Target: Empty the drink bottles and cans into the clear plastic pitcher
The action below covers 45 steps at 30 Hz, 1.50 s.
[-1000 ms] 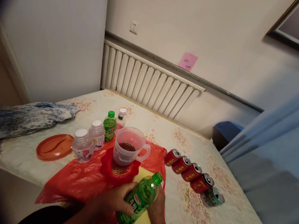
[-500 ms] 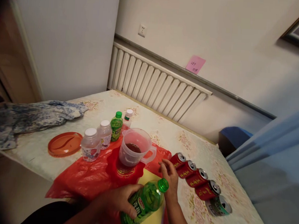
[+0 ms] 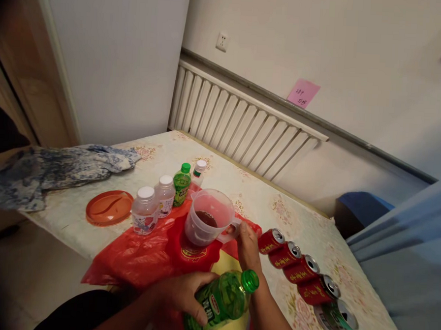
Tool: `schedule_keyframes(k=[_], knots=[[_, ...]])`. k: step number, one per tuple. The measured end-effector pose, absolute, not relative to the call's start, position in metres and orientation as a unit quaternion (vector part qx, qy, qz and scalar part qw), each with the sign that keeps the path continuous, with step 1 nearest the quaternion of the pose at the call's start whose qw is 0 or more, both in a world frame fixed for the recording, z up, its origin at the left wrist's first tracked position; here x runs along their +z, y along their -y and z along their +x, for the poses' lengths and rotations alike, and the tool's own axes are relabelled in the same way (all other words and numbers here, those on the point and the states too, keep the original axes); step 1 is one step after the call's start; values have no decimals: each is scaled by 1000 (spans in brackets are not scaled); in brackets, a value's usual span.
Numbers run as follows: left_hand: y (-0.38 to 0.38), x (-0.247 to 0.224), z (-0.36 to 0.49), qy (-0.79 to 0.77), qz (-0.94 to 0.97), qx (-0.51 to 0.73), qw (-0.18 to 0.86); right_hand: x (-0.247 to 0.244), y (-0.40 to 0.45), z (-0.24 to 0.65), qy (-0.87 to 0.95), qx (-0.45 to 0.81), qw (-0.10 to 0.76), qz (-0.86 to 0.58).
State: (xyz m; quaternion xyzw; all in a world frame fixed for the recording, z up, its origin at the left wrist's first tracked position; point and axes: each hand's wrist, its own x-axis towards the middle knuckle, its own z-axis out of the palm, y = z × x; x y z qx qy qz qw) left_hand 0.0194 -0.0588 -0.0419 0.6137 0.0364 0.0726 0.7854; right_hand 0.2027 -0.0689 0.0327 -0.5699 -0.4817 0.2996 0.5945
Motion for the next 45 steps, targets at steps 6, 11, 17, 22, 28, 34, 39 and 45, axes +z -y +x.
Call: schedule_keyframes(k=[6,11,17,22,28,34,39,45], knots=[[56,-46,19,-65,612,61,786,33,55,202,492,390,594,-503],[55,-51,20,-52,584,59,808,39,52,193,479,419,591,-496],[53,-48,17,-47,594,49,801,59,48,186,406,408,665,-476],[49,-35,14,-40,600,41,798,100,59,198,378,367,713,-462],[36,-20,13,5,596,118,794,143,82,224,368,296,735,-487],[19,-13,9,-38,585,252,770,168,110,247,378,235,714,-540],[9,-12,4,-151,612,319,708,177,128,264,386,228,670,-592],[5,-21,8,-214,643,326,659,178,139,289,419,241,596,-641]])
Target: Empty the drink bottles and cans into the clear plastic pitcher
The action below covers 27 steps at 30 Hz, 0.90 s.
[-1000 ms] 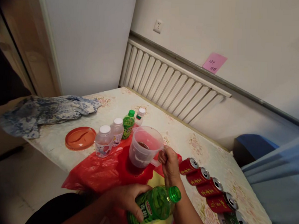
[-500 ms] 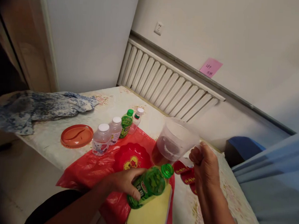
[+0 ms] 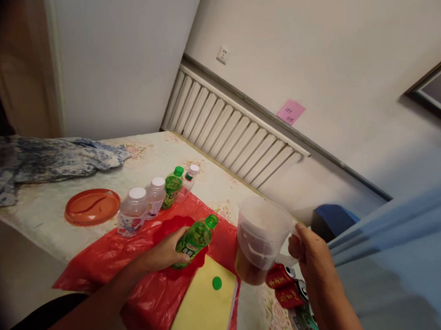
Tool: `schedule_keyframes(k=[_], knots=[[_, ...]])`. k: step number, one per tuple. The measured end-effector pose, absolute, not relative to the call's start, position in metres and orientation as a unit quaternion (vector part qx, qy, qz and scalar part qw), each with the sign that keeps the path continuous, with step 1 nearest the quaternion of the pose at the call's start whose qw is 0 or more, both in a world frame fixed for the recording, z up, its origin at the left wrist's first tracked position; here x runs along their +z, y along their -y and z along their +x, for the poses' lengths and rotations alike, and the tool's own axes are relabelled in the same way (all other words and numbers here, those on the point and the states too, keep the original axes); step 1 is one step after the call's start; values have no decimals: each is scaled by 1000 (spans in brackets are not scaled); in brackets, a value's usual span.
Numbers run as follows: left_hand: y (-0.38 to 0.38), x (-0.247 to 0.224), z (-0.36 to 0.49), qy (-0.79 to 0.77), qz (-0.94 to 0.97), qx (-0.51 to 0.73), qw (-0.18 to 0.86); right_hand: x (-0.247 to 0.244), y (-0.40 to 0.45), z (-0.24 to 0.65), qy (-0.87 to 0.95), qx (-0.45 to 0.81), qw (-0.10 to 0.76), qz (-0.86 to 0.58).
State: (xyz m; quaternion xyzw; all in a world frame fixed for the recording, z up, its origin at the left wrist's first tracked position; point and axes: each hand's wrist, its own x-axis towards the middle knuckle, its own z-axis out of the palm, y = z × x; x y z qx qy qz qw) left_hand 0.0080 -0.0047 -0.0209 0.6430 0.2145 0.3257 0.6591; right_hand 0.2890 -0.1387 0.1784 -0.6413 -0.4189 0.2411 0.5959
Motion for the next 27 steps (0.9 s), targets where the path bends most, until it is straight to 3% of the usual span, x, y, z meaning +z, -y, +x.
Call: schedule_keyframes(k=[11,27], knots=[[6,-22,8,-237,663,329,629,195,147,279,494,235,447,-708],[5,-22,7,-239,674,333,615,212,134,264,556,223,332,-728]])
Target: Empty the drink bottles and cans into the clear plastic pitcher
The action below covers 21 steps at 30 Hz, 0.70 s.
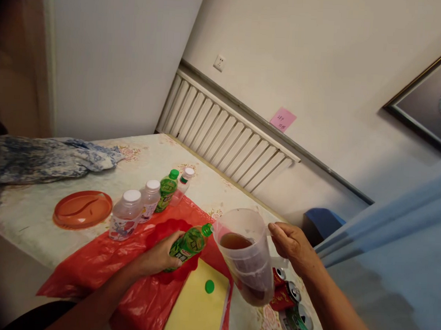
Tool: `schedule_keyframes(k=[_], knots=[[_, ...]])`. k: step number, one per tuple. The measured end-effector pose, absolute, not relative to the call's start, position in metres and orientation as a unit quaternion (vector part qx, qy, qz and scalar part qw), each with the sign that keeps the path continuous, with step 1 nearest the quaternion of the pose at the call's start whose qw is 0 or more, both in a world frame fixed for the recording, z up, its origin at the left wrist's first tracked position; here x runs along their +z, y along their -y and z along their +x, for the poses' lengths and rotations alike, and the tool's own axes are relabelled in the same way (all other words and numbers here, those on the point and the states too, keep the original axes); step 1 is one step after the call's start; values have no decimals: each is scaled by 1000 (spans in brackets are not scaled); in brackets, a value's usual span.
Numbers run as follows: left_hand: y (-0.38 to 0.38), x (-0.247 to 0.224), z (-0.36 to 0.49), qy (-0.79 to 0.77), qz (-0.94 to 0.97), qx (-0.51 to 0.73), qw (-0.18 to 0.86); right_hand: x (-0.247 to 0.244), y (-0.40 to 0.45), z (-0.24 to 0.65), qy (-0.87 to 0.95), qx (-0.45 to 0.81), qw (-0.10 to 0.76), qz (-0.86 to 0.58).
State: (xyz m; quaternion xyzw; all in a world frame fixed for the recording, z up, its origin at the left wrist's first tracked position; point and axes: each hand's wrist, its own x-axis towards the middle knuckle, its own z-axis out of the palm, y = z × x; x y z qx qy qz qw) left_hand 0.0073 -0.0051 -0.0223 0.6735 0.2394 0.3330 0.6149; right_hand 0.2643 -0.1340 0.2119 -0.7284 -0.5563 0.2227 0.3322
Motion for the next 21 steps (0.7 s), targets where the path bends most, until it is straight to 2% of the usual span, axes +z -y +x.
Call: schedule_keyframes(k=[21], knots=[[5,-24,7,-246,691,321,599,226,123,269,584,175,232,-758]])
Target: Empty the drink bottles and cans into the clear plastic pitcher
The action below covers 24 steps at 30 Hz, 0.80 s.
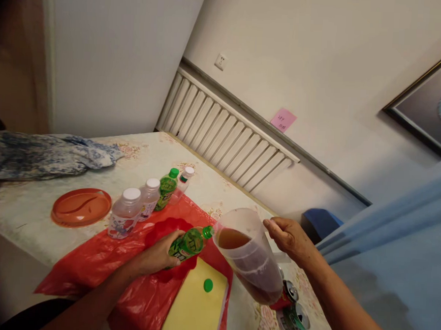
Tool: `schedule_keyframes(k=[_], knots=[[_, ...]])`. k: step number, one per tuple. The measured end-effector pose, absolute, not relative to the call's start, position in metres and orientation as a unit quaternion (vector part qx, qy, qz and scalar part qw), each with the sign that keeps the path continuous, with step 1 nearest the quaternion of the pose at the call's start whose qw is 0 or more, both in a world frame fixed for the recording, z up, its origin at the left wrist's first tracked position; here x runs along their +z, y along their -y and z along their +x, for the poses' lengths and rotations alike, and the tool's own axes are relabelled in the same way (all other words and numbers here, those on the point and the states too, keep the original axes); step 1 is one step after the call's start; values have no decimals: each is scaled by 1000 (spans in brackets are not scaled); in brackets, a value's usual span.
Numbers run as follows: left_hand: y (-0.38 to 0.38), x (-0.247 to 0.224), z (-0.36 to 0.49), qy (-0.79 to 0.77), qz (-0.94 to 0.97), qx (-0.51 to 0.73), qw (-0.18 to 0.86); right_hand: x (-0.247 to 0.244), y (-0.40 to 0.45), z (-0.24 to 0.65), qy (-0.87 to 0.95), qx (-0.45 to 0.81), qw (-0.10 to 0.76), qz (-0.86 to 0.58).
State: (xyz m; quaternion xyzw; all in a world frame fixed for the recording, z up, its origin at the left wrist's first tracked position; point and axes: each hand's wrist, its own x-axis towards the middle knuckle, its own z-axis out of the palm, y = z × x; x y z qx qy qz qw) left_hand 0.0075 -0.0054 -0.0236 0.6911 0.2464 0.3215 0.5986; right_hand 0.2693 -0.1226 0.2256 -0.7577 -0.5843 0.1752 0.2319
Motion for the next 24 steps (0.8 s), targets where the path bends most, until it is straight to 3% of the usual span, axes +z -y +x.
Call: schedule_keyframes(k=[24], knots=[[4,-27,10,-242,689,324,601,231,119,271,608,159,200,-752]])
